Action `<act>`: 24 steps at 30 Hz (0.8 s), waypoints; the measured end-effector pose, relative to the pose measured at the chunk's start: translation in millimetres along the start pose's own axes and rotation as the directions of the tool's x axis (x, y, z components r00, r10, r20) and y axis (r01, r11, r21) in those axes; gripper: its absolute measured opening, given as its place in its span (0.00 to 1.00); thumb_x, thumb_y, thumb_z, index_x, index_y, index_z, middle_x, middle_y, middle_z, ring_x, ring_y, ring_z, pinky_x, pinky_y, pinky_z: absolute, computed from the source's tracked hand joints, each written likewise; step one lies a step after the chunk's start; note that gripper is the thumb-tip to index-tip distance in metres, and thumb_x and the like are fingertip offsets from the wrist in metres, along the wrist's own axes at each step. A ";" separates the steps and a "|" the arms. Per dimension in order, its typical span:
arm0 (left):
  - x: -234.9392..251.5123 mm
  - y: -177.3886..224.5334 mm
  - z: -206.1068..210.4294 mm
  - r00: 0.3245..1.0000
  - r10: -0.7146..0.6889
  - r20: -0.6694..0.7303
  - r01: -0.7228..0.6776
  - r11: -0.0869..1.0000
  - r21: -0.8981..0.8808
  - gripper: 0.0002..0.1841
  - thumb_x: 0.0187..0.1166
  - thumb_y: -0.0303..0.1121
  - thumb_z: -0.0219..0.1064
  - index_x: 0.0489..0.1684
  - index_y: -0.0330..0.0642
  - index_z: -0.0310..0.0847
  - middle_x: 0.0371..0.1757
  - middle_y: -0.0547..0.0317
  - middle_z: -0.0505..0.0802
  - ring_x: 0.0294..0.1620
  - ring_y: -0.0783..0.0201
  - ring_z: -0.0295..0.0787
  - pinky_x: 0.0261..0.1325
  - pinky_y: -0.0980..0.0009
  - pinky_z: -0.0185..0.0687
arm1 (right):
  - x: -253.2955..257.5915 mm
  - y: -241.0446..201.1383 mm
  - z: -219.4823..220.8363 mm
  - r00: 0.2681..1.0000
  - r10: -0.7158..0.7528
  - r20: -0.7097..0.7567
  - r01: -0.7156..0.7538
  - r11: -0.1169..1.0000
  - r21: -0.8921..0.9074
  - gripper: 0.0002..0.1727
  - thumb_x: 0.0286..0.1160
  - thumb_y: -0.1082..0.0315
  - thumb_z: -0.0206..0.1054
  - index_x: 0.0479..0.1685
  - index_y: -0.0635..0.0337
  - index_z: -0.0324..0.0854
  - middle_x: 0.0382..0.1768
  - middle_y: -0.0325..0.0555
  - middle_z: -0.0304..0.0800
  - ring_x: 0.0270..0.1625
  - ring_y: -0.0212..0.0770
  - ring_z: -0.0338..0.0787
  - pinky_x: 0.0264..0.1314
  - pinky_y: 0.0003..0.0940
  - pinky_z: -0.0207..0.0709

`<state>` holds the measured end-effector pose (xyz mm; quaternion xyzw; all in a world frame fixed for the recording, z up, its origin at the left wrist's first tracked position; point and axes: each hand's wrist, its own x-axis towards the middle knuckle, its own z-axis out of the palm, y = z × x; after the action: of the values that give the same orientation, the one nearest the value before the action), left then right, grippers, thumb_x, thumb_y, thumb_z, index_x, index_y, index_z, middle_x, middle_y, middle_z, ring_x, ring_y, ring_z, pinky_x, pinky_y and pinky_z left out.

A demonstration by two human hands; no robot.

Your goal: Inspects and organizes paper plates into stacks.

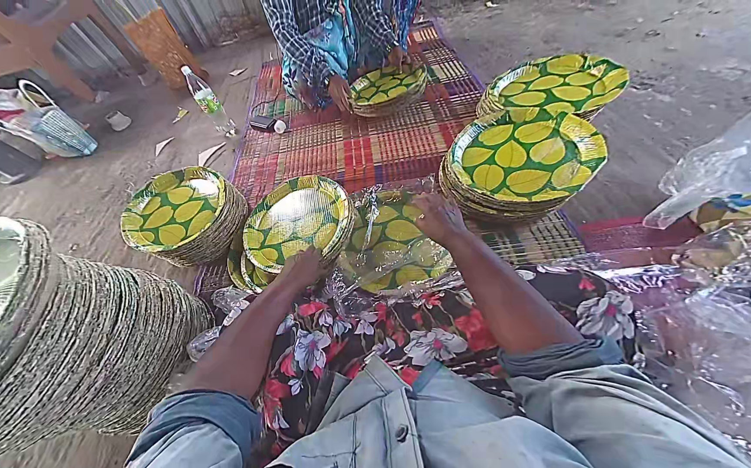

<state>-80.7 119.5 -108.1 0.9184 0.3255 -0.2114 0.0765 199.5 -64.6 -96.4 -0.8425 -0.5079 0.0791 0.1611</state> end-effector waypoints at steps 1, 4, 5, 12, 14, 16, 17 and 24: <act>1.6 0.6 -0.1 1.000 -0.015 -0.001 0.015 1.000 0.018 0.31 0.86 0.43 0.64 0.85 0.36 0.66 0.84 0.38 0.74 0.76 0.34 0.78 0.71 0.33 0.75 | -0.6 -1.7 -1.3 1.000 0.001 0.008 -0.001 1.000 0.000 0.23 0.80 0.69 0.66 0.74 0.65 0.78 0.76 0.67 0.77 0.82 0.67 0.73 0.79 0.71 0.62; 5.9 7.6 -3.0 0.999 -0.038 0.001 0.038 0.998 0.052 0.28 0.87 0.41 0.61 0.78 0.28 0.69 0.76 0.31 0.79 0.70 0.32 0.82 0.67 0.34 0.77 | -0.2 -7.0 -2.5 1.000 -0.004 0.014 0.003 1.000 0.022 0.22 0.81 0.69 0.66 0.73 0.67 0.79 0.77 0.67 0.76 0.84 0.66 0.71 0.81 0.71 0.60; 6.1 9.4 -3.4 0.999 -0.037 -0.004 0.037 0.997 0.066 0.26 0.88 0.39 0.60 0.75 0.28 0.71 0.73 0.30 0.81 0.69 0.32 0.83 0.67 0.35 0.78 | -0.1 -8.3 -2.0 1.000 -0.013 0.013 0.013 1.000 0.025 0.22 0.81 0.68 0.66 0.72 0.67 0.79 0.77 0.66 0.76 0.84 0.66 0.71 0.81 0.72 0.60; -26.7 6.8 -41.1 0.941 -0.184 -0.283 0.157 0.981 -0.113 0.18 0.89 0.29 0.54 0.72 0.34 0.78 0.65 0.34 0.89 0.68 0.35 0.85 0.71 0.38 0.75 | -3.1 -19.2 -10.5 0.992 -0.117 -0.053 0.120 0.992 0.046 0.20 0.83 0.69 0.65 0.71 0.66 0.81 0.80 0.66 0.74 0.84 0.65 0.71 0.84 0.66 0.60; -38.7 -11.6 -45.4 0.861 -0.211 -0.463 0.125 0.970 -0.209 0.18 0.90 0.28 0.54 0.73 0.31 0.77 0.68 0.32 0.87 0.72 0.34 0.82 0.76 0.38 0.71 | -7.6 -28.5 -12.8 0.980 -0.147 -0.131 0.157 0.985 0.069 0.19 0.82 0.68 0.66 0.69 0.66 0.83 0.78 0.66 0.77 0.82 0.66 0.74 0.82 0.66 0.64; -50.3 -26.3 -44.9 0.781 -0.248 -0.573 0.081 0.950 -0.301 0.19 0.89 0.25 0.54 0.74 0.27 0.74 0.70 0.28 0.84 0.74 0.31 0.80 0.78 0.37 0.68 | -17.7 -46.9 -15.8 0.973 -0.159 -0.168 0.190 0.963 0.190 0.19 0.83 0.67 0.66 0.67 0.68 0.84 0.70 0.67 0.83 0.74 0.66 0.81 0.75 0.64 0.72; -54.0 -30.2 -43.5 0.752 -0.267 -0.603 0.066 0.940 -0.334 0.19 0.90 0.26 0.53 0.75 0.26 0.73 0.70 0.27 0.84 0.73 0.30 0.80 0.78 0.36 0.69 | -21.3 -58.1 -15.2 0.973 -0.162 -0.164 0.203 0.937 0.284 0.20 0.84 0.66 0.66 0.68 0.68 0.82 0.68 0.66 0.84 0.71 0.65 0.84 0.73 0.63 0.75; -83.2 4.8 -40.9 0.669 0.065 -0.740 -0.205 0.974 -0.100 0.15 0.82 0.18 0.58 0.61 0.27 0.85 0.57 0.32 0.91 0.64 0.33 0.87 0.73 0.37 0.72 | -36.8 -113.7 14.8 0.709 -0.585 -0.394 0.553 0.808 -0.205 0.52 0.56 0.69 0.84 0.90 0.50 0.64 0.91 0.61 0.56 0.94 0.59 0.53 0.86 0.79 0.39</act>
<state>-121.9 80.0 -34.9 0.9372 0.2770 0.2091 0.0356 83.4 -45.1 -71.4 -0.6455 -0.6951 -0.1844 0.2572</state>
